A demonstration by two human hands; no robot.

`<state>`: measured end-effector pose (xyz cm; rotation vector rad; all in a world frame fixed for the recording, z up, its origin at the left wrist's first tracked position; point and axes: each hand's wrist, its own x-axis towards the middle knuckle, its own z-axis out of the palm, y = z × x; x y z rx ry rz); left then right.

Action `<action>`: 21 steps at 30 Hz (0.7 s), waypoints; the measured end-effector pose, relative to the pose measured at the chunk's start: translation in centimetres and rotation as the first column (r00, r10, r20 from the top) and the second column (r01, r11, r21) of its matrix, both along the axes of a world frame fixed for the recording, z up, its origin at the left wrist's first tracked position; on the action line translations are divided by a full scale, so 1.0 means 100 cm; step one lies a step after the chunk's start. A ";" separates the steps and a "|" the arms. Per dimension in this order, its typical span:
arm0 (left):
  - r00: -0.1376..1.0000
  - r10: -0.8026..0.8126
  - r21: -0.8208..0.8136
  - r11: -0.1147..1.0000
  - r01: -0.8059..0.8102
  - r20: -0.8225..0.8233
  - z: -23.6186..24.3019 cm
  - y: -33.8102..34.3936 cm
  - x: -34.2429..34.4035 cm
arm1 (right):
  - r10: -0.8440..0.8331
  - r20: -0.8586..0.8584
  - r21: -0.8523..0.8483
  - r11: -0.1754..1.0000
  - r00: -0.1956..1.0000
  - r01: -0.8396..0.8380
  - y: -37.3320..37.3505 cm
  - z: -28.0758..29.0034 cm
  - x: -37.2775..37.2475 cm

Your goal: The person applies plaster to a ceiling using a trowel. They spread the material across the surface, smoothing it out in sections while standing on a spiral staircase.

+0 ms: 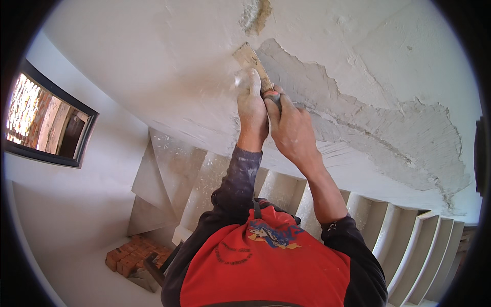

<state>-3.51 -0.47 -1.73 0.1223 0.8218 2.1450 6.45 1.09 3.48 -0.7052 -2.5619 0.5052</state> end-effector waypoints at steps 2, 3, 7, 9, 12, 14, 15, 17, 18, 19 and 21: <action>0.998 0.021 -0.069 0.997 -0.026 -0.065 0.009 -0.008 0.010 | -0.109 -0.037 -0.081 0.991 0.993 0.106 -0.006 -0.012 0.006; 0.996 -0.025 -0.109 0.994 0.015 -0.091 0.005 -0.010 0.028 | -0.098 -0.079 -0.088 0.992 0.992 0.091 -0.009 -0.020 0.022; 0.996 -0.052 -0.127 0.991 0.043 -0.075 -0.011 0.000 0.039 | -0.129 0.002 -0.154 0.980 0.992 0.128 -0.001 -0.024 0.030; 0.999 -0.021 -0.094 0.995 0.017 -0.036 -0.009 -0.001 0.027 | -0.153 0.065 -0.162 0.974 0.986 0.161 -0.001 -0.022 0.015; 1.000 0.026 -0.088 0.996 -0.025 0.007 -0.003 -0.012 0.013 | 0.045 -0.076 0.017 0.999 0.996 -0.044 0.000 -0.030 0.006; 1.000 -0.011 -0.137 0.991 0.007 -0.026 -0.004 -0.011 0.027 | -0.067 -0.093 -0.073 0.995 0.993 0.060 -0.004 -0.035 0.021; 0.999 -0.026 -0.159 0.987 0.019 -0.038 -0.002 -0.010 0.030 | -0.119 -0.095 -0.116 0.987 0.988 0.107 -0.005 -0.035 0.023; 0.998 0.030 -0.165 0.985 -0.039 -0.059 0.005 -0.008 0.021 | -0.033 -0.071 -0.057 0.998 0.997 0.029 0.001 -0.028 0.003; 0.998 0.064 -0.140 0.988 -0.067 -0.028 0.007 -0.006 0.003 | 0.004 -0.057 -0.035 0.999 0.998 -0.006 0.001 -0.023 -0.008; 0.995 0.097 -0.115 0.989 -0.096 0.005 0.008 -0.005 -0.013 | 0.013 -0.029 -0.028 1.000 0.999 -0.014 -0.001 -0.019 -0.016; 0.995 0.102 -0.032 0.994 -0.102 -0.003 0.002 -0.008 -0.028 | 0.054 0.006 -0.014 0.998 0.999 -0.054 -0.005 -0.013 -0.038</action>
